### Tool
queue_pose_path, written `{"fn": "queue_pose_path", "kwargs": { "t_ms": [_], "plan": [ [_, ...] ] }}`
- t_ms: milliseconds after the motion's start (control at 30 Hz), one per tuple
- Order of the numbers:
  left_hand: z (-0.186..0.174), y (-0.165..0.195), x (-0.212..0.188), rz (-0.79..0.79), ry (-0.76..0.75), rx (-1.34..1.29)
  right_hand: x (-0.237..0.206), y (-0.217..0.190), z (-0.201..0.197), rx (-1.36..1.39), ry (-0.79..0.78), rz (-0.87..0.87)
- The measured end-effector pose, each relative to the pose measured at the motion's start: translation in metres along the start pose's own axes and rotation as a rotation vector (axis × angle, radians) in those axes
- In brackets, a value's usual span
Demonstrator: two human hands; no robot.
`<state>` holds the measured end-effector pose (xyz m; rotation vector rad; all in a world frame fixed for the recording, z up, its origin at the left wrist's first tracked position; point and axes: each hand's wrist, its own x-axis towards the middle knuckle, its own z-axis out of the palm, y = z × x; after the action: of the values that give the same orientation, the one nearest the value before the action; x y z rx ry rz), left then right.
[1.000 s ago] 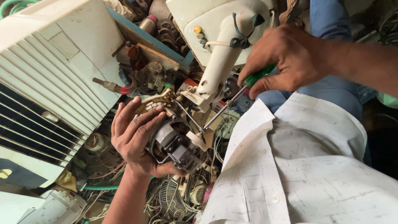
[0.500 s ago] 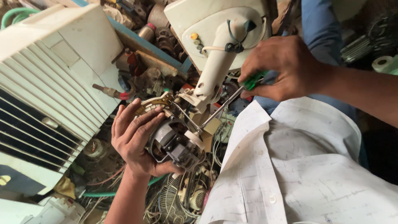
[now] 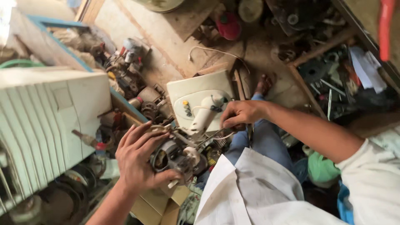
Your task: The person works at a cluttered repair bench on an electric motor, using a screwdriver and a socket wrench to loosen and remove parts from the motor housing. They hold the motor steady with one hand while turning tools with the other, separate the motor's end bell and rotor from the housing, and handle the opened motor parts over the workbench.
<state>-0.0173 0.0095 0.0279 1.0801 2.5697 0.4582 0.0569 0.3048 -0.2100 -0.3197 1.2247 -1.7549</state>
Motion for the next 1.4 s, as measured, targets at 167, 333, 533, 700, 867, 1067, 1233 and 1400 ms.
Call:
{"fn": "queue_pose_path", "kwargs": {
  "t_ms": [167, 333, 533, 700, 867, 1067, 1233, 1400],
  "plan": [
    [-0.001, -0.008, -0.006, 0.010, -0.002, -0.019, 0.000, 0.003, 0.007, -0.002, 0.349, -0.317],
    [-0.003, -0.008, -0.006, 0.019, -0.001, -0.032, 0.000, 0.008, 0.033, 0.044, 0.562, -0.459],
    [-0.011, -0.005, -0.011, 0.023, 0.020, -0.059, -0.016, -0.009, 0.054, -0.229, 0.618, -0.374],
    [-0.011, -0.005, -0.020, 0.012, 0.052, -0.025, -0.039, -0.011, 0.071, -0.632, 0.779, -0.268],
    [-0.019, 0.002, -0.030, 0.040, 0.131, -0.048, -0.022, -0.017, 0.115, -0.059, 1.017, -0.429],
    [-0.024, 0.015, -0.044, -0.062, 0.185, -0.070, 0.015, -0.059, 0.134, -0.352, 0.906, -0.529],
    [-0.014, 0.012, -0.049, -0.162, 0.269, -0.044, 0.021, -0.071, 0.145, -0.100, 0.962, -0.482],
    [-0.007, 0.011, -0.055, -0.182, 0.281, -0.056, 0.024, -0.080, 0.157, 0.001, 0.920, -0.513]
  ]
}}
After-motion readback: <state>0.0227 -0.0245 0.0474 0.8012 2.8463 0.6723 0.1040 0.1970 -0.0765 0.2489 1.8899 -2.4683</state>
